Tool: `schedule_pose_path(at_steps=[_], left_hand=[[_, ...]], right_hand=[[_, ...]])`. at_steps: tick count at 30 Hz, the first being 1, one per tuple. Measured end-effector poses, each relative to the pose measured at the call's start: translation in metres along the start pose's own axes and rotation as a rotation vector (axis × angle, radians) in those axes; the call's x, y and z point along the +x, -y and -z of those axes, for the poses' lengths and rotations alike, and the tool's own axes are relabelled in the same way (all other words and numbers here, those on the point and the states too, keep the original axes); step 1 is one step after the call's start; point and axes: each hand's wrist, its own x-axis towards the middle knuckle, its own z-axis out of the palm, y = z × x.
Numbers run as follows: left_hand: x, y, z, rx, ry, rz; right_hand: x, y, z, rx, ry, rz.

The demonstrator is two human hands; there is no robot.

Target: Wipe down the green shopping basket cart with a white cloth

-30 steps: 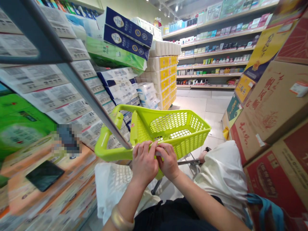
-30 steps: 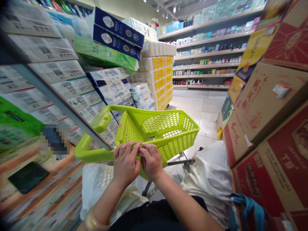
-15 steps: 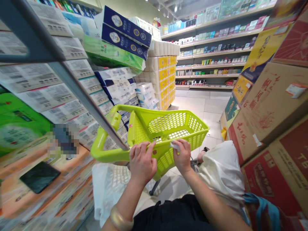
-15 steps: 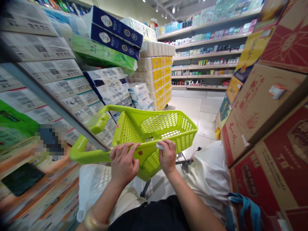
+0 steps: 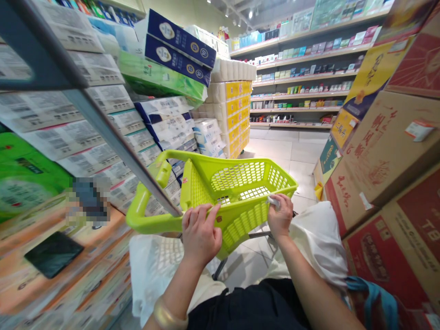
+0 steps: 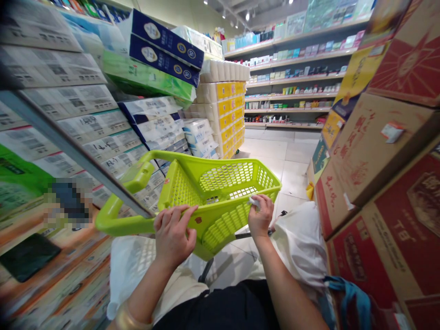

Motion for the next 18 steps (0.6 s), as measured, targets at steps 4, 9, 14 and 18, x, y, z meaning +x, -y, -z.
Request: schedule_pose_path(at_steps=[4,9,14,18], left_hand=[[-0.001,0.002,-0.001,-0.003,-0.040,-0.005],[-0.001,0.004,0.001,0.003,-0.039,-0.019],[-0.001,0.004,0.005,0.004,-0.018,-0.021],[-0.002,0.006,0.004,-0.010,-0.054,-0.016]], right_hand=[[-0.015,0.028,-0.004,0.086,0.172,0.173],[-0.011,0.018,0.001,0.103,0.236,0.271],[0.018,-0.030,0.012,-0.035,0.033,0.035],[0.018,-0.028,0.010,-0.080,-0.030,-0.049]])
